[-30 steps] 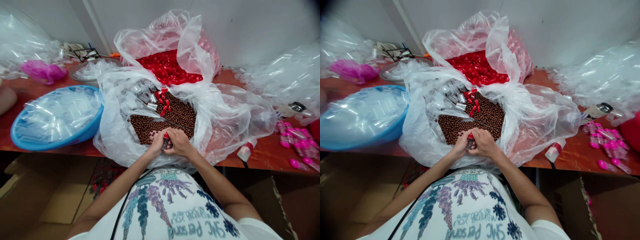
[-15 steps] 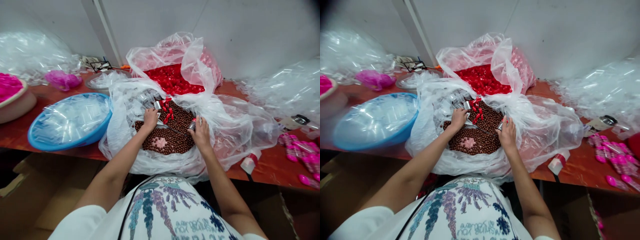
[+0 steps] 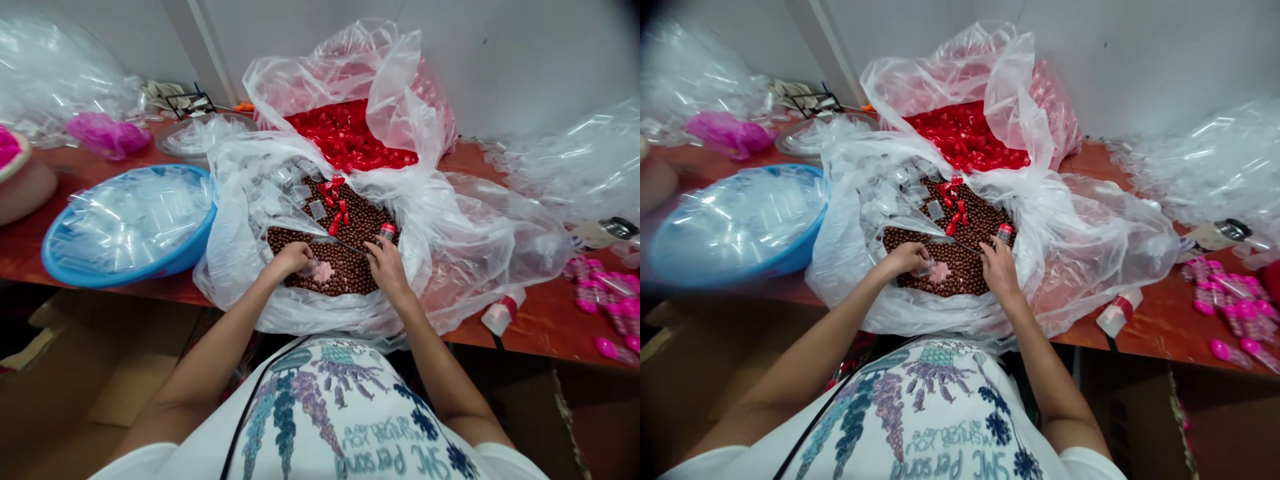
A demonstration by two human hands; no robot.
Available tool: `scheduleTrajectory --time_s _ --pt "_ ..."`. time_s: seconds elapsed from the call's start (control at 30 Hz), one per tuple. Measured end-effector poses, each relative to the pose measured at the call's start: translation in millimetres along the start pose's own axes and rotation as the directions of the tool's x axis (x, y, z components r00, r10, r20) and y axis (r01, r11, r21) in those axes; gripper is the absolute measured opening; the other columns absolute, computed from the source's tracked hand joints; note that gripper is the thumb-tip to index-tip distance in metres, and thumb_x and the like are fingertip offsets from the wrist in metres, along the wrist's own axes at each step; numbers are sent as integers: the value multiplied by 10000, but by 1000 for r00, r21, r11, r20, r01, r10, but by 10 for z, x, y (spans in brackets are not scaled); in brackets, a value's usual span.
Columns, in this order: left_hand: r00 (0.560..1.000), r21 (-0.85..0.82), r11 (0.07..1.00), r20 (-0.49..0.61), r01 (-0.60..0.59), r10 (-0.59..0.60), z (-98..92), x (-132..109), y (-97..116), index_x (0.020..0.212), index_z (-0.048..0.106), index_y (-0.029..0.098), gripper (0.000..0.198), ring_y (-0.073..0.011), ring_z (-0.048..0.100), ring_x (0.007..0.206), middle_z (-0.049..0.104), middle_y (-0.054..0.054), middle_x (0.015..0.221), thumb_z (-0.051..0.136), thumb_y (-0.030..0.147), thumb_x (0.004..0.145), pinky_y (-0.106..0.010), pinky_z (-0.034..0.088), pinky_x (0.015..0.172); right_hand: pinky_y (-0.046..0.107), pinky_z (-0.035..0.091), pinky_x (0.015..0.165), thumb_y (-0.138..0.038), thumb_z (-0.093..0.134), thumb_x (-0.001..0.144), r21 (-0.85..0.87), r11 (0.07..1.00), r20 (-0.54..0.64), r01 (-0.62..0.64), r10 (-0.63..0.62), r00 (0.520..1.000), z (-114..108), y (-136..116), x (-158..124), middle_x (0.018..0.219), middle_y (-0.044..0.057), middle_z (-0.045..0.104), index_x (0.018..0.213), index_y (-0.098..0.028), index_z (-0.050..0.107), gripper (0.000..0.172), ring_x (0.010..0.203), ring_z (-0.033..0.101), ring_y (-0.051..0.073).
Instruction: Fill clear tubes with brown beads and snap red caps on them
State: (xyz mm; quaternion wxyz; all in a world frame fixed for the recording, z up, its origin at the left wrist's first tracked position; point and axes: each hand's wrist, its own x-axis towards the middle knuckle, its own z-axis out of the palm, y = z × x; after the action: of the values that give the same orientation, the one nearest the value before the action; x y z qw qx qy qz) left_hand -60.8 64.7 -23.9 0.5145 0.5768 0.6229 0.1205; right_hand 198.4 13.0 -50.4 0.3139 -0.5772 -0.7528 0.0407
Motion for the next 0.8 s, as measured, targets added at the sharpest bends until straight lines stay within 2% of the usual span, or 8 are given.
scheduleTrajectory --time_s 0.07,0.23,0.37,0.47,0.6,0.8 --pt "1000 -50 999 1 -16 16 152 52 -14 691 581 141 191 -130 560 478 584 1 551 736 220 611 -216 436 453 467 401 997 -166 455 866 15 1000 -1 6 -6 1000 7 -16 -10 1281 148 476 1169 -166 594 333 1167 448 261" --pt "980 -178 975 -171 -135 104 503 240 87 758 576 145 232 -98 549 483 594 8 617 740 260 641 -195 442 452 464 399 1001 -173 428 877 68 997 8 -21 21 1000 -10 -28 -87 1277 133 482 1162 -188 600 333 1173 450 247" --pt "957 -306 921 -230 -243 176 670 325 157 787 571 144 238 -97 539 491 581 2 668 740 218 635 -208 452 441 456 388 1016 -169 405 882 99 993 27 -68 66 997 -57 -20 -141 1280 130 479 1163 -190 603 345 1188 445 240" --pt "957 -379 887 -215 -264 193 706 347 159 795 578 137 225 -103 545 527 562 3 667 726 158 626 -215 464 455 461 393 1013 -158 376 886 135 986 28 -95 92 995 -81 -17 -138 1278 119 482 1173 -213 596 366 1191 450 232" --pt "978 -528 823 -139 -209 159 696 323 137 846 585 128 295 -106 561 591 549 12 684 720 79 588 -237 502 522 450 394 1018 -141 357 881 169 981 26 -99 96 995 -90 -11 -60 1269 110 495 1170 -220 598 384 1191 460 221" --pt "988 -635 756 -79 -155 136 673 185 134 886 604 109 304 -108 583 624 569 -13 762 677 32 601 -256 529 548 416 388 1029 -136 343 887 152 986 29 -74 70 997 -110 -32 140 1255 105 510 1166 -205 597 383 1188 468 203"
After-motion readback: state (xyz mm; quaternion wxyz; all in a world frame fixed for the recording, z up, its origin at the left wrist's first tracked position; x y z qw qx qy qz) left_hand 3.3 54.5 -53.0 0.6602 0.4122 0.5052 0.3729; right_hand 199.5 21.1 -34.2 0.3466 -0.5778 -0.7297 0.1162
